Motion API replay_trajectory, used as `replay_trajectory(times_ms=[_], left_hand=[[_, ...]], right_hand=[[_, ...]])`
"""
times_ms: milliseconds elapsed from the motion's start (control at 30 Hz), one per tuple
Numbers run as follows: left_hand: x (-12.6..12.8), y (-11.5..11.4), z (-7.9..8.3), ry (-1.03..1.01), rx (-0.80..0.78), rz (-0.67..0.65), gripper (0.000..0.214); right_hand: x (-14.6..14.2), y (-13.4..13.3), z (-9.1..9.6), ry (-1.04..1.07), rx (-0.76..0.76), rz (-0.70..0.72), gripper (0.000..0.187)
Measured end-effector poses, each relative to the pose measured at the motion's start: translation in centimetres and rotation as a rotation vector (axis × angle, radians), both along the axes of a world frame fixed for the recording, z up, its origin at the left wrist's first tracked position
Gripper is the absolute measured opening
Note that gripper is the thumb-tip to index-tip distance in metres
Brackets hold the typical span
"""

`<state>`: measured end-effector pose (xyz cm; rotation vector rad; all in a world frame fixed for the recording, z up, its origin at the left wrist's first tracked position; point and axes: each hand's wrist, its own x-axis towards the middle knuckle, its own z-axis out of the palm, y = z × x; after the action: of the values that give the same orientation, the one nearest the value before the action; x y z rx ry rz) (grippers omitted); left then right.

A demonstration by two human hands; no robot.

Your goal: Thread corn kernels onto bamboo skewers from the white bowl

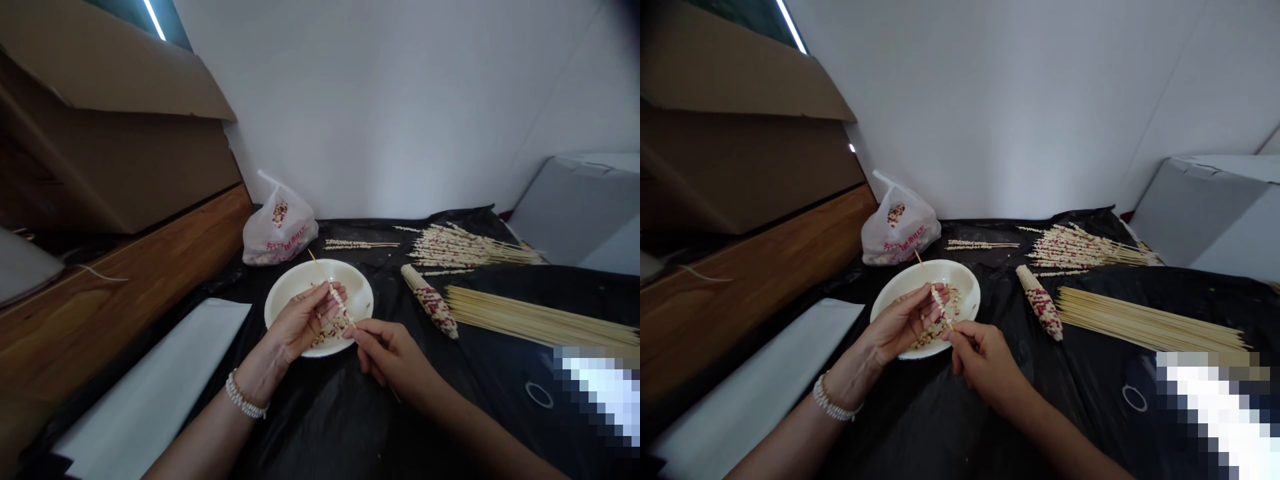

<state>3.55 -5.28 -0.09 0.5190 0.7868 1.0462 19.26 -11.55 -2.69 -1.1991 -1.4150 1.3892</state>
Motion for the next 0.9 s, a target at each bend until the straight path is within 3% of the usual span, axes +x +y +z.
replay_trajectory(times_ms=[200,300,433,533,733,900], left_hand=[[-0.6,0.5,-0.6,-0.044,-0.009,-0.089,0.018],[-1.4,1.1,-0.4,-0.053,-0.017,-0.005,0.016],[-2.8,2.0,0.6,-0.055,-0.032,0.158,0.063],[-3.3,2.3,1.1,-0.043,-0.096,0.213,0.077],[-2.7,2.2,1.2,-0.09,-0.183,0.213,0.049],[-2.7,2.7,0.8,-0.118,-0.15,0.246,0.028]], right_hand=[[0.1,0.0,-0.1,0.027,0.003,0.01,0.031],[0.1,0.0,0.0,0.023,-0.001,0.01,0.03],[0.0,-0.1,0.2,0.014,-0.008,0.018,0.031],[-0.1,-0.1,0.2,0.007,-0.007,0.018,0.032],[-0.1,-0.1,0.0,0.028,0.0,0.028,0.03],[-0.1,-0.1,0.1,0.031,0.011,0.031,0.033]])
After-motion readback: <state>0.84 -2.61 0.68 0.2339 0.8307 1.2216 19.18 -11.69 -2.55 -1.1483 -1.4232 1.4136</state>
